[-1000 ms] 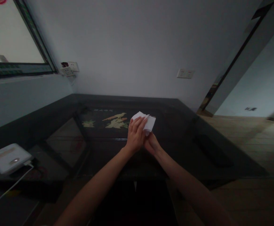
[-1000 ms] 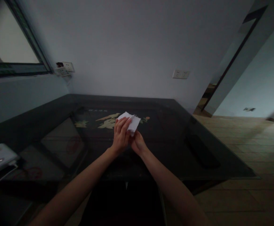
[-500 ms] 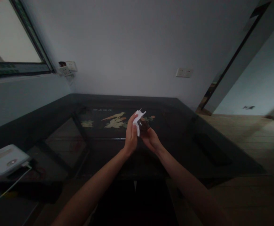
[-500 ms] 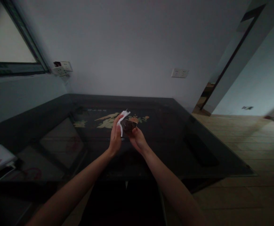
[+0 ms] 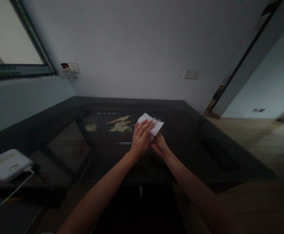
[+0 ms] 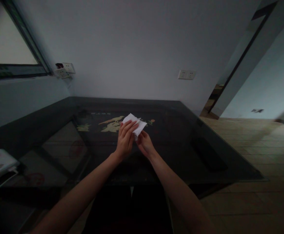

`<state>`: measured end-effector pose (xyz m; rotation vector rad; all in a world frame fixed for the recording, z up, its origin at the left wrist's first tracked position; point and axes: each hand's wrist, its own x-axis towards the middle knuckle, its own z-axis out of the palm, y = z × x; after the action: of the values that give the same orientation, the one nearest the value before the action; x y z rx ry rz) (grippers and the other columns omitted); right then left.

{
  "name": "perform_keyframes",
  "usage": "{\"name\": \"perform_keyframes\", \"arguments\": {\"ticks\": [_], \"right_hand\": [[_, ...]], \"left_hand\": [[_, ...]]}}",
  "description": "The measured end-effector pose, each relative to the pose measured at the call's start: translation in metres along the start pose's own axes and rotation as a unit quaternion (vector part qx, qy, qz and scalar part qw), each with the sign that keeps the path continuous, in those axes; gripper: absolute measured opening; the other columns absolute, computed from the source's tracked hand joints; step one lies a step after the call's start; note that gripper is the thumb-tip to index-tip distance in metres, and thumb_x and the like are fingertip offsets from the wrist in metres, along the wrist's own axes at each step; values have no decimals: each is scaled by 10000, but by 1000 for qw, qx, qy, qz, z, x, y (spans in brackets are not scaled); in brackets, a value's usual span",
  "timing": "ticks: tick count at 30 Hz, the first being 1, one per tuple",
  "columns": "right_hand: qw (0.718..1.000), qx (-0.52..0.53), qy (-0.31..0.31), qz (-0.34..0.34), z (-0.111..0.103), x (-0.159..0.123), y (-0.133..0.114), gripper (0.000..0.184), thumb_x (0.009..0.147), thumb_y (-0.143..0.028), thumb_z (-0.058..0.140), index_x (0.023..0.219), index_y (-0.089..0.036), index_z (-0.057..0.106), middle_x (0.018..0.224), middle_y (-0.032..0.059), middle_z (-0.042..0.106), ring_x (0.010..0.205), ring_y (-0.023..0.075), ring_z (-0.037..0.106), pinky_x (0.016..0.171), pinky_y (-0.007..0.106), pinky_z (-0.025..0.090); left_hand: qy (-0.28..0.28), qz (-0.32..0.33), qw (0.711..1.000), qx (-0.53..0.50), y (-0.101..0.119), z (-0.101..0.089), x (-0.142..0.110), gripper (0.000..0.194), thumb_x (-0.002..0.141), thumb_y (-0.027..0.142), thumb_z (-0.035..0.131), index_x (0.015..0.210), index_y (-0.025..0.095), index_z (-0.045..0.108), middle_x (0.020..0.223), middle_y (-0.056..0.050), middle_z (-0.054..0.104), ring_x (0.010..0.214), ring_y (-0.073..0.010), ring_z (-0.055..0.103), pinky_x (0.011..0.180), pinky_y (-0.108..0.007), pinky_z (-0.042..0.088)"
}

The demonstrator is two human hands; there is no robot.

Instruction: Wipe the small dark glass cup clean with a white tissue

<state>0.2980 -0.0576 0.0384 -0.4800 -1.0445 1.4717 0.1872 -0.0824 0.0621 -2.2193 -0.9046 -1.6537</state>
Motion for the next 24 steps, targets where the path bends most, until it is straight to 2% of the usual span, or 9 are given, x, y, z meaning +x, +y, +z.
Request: {"name": "perform_keyframes", "arguments": {"ticks": [3, 7, 9, 12, 15, 18, 24], "right_hand": [[999, 44, -28, 1, 5, -1, -5, 425, 621, -469, 773, 949, -217, 679, 972, 36, 705, 961, 198, 634, 848, 306, 512], [998, 46, -46, -2, 6, 0, -8, 445, 616, -469, 782, 964, -211, 680, 995, 50, 710, 1054, 235, 607, 913, 362, 487], [998, 38, -49, -6, 5, 1, -8, 454, 622, -473, 777, 978, -213, 670, 1044, 57, 699, 1090, 242, 591, 930, 377, 479], [998, 30, -39, -23, 3, 2, -9, 510, 612, -449, 793, 1048, -240, 632, 1138, 44, 662, 1090, 226, 592, 947, 378, 477], [998, 31, -5, -45, 2, 3, -9, 477, 623, -404, 799, 1038, -261, 613, 1095, 16, 666, 1028, 197, 621, 925, 374, 498], [999, 16, 29, -42, 2, 1, -8, 373, 679, -384, 762, 995, -248, 619, 1057, 18, 670, 1006, 194, 630, 863, 373, 536], [996, -13, 86, 5, 0, -1, -10, 430, 717, -373, 727, 1112, -274, 590, 1043, 26, 688, 882, 188, 672, 715, 335, 577]], "left_hand": [[43, -83, 991, -95, -1, 0, 1, 384, 972, 251, 295, 1315, 251, 470, 1360, -67, 508, 1318, -189, 388, 1137, -448, 219], [71, -185, 957, -212, -1, 2, 3, 410, 967, 390, 309, 1326, 256, 456, 1397, -70, 465, 1319, -202, 386, 1121, -414, 261], [87, -254, 925, -268, -1, 4, 2, 432, 955, 446, 322, 1307, 251, 476, 1379, -63, 487, 1302, -209, 412, 1117, -398, 273], [115, -357, 856, -357, -5, 10, 1, 461, 931, 514, 340, 1283, 263, 500, 1330, -43, 537, 1266, -212, 464, 1087, -378, 333], [120, -399, 811, -411, -9, 17, -3, 472, 918, 533, 357, 1305, 290, 474, 1331, -31, 540, 1263, -217, 474, 1066, -388, 367], [113, -399, 808, -418, -10, 20, -7, 467, 921, 513, 373, 1336, 306, 433, 1386, -32, 488, 1272, -217, 465, 1067, -397, 368], [88, -364, 864, -337, -4, 16, -9, 460, 935, 470, 377, 1361, 298, 392, 1482, -41, 358, 1357, -209, 347, 1132, -408, 259]]}}
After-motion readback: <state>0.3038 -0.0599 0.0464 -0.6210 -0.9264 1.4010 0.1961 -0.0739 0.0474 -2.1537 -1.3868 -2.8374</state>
